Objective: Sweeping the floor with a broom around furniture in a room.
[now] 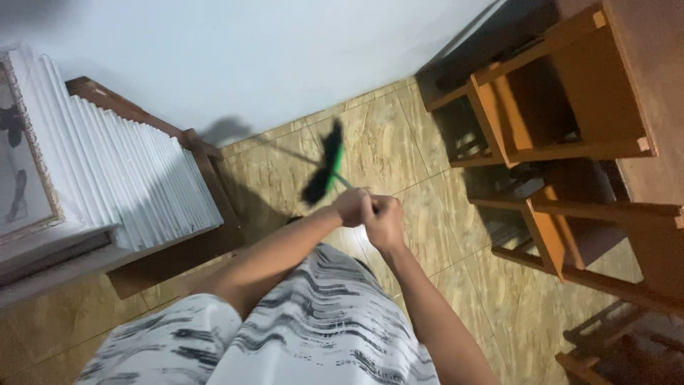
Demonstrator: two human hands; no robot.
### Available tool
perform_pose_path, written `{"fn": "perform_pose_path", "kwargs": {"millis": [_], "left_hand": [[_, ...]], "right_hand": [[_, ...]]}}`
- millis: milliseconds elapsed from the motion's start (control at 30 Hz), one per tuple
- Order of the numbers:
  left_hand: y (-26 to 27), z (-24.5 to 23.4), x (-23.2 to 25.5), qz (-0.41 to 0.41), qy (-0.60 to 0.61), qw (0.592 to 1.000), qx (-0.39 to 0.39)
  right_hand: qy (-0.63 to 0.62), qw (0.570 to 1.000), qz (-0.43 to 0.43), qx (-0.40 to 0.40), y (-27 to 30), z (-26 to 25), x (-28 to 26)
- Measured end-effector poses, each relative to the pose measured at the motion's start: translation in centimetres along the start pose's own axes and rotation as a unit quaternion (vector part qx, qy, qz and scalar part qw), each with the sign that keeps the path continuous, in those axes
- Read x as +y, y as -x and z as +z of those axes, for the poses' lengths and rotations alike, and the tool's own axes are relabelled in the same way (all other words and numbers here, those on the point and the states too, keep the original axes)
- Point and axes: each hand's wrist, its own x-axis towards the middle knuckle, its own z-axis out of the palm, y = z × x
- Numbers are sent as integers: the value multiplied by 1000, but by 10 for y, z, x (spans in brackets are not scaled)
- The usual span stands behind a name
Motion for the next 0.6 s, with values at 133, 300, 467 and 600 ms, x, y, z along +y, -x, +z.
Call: {"fn": "perform_pose_path", "kwargs": {"millis": [133,300,467,600], "left_hand": [[-12,52,12,139,57,988,-29],[-15,7,48,190,203,960,-21],[19,-88,93,90,153,984,-3],[59,-129,99,-65,124,990,12]], "right_hand": [[10,998,21,50,27,-21,6],[-24,997,-14,71,25,-45,-20],[-87,996,-18,17,24,-59,-71],[-160,984,-22,-70,17,-44,-76]]}}
